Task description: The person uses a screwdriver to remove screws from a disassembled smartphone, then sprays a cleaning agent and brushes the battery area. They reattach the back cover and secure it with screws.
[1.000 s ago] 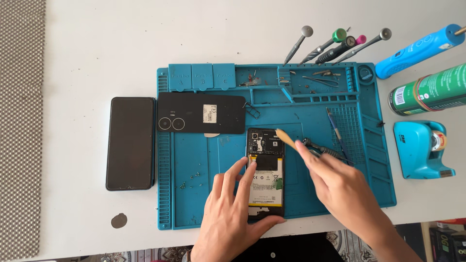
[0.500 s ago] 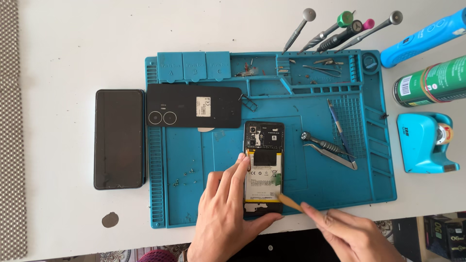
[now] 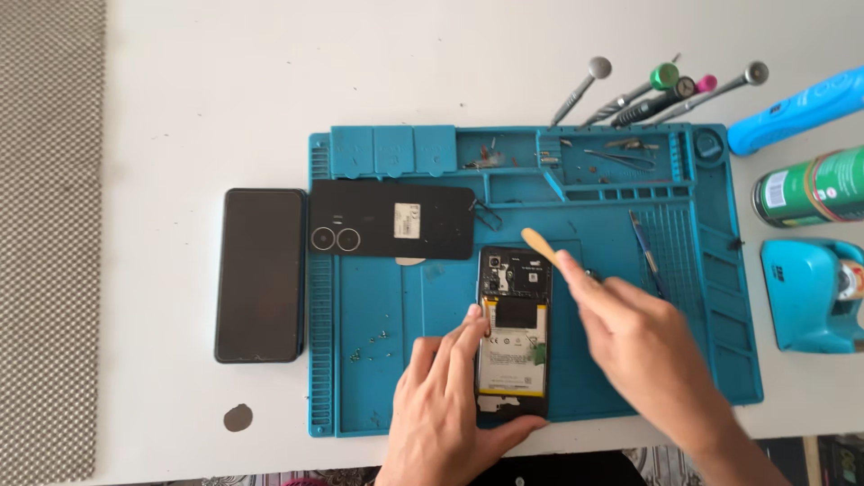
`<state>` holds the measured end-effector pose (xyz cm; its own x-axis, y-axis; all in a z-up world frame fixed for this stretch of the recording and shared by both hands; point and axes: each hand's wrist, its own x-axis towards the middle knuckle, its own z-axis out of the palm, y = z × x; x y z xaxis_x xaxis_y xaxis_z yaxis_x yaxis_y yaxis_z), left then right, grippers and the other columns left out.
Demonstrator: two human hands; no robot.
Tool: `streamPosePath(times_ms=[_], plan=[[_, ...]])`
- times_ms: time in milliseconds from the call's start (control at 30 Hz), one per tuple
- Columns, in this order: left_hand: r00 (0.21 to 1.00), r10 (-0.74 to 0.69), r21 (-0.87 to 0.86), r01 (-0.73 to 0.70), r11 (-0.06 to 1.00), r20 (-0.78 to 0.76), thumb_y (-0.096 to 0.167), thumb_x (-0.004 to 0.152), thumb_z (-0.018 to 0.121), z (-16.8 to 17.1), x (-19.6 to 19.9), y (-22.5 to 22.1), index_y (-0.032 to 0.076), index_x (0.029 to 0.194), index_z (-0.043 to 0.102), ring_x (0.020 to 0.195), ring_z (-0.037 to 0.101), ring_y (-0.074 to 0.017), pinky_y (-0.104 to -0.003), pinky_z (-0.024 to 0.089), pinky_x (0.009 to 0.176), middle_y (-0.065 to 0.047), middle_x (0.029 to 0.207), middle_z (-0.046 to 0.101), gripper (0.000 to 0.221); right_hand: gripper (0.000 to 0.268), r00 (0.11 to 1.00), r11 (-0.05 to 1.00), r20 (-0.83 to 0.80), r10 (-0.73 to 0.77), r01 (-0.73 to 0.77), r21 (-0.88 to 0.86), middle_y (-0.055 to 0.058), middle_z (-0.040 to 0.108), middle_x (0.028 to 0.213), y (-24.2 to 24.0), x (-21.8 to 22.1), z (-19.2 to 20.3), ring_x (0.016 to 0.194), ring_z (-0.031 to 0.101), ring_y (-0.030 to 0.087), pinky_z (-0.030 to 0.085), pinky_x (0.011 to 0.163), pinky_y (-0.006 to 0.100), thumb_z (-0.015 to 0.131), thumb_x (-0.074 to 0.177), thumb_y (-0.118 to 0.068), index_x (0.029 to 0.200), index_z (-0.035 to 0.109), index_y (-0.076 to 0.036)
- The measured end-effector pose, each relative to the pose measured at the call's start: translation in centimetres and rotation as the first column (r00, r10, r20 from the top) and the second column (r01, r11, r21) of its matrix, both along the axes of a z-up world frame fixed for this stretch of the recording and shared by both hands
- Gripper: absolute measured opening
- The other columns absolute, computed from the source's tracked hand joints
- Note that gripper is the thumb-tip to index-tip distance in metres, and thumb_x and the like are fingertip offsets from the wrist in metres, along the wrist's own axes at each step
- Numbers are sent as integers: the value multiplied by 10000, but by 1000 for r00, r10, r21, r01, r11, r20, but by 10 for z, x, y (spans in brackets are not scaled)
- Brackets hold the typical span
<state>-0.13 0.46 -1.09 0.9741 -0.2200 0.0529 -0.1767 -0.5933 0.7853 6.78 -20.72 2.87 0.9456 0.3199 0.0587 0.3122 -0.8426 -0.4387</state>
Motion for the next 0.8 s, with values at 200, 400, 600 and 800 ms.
streamPosePath(times_ms=[200, 400, 600, 800], plan=[[998, -5, -31, 3, 1000, -58, 532, 635, 965, -11, -4, 0, -36, 1394, 447, 1117, 580, -357, -431, 482, 979, -219, 1441, 556, 1080, 656, 999, 998, -35, 26, -24, 52, 131, 578, 683, 14, -6, -4, 555, 604, 307, 488, 538, 450, 692, 803, 56, 1427, 578, -112], [1000, -2, -13, 2, 1000, -4, 599, 645, 957, -29, -7, -3, -47, 1378, 483, 1088, 601, -342, -437, 507, 959, -232, 1432, 558, 1086, 629, 997, 996, 50, -60, 63, -65, 118, 628, 734, -9, -12, 3, 586, 631, 297, 512, 545, 424, 686, 797, 53, 1386, 615, -155], [999, -31, 92, 28, 995, 31, 688, 700, 890, -46, -13, -6, 58, 1256, 678, 963, 618, -326, -431, 558, 814, -242, 1427, 568, 866, 637, 998, 997, -46, -50, 47, -58, 109, 619, 641, 10, -14, -24, 523, 640, 255, 529, 532, 412, 731, 809, -14, 1407, 632, -209], [990, -27, 94, 14, 995, 139, 727, 791, 842, -63, -16, -8, 88, 1213, 752, 930, 641, -258, -382, 595, 773, -224, 1391, 615, 771, 604, 989, 988, -6, -146, 146, -43, 74, 667, 660, -13, -9, -19, 511, 655, 189, 528, 484, 379, 708, 813, -6, 1370, 630, -228]])
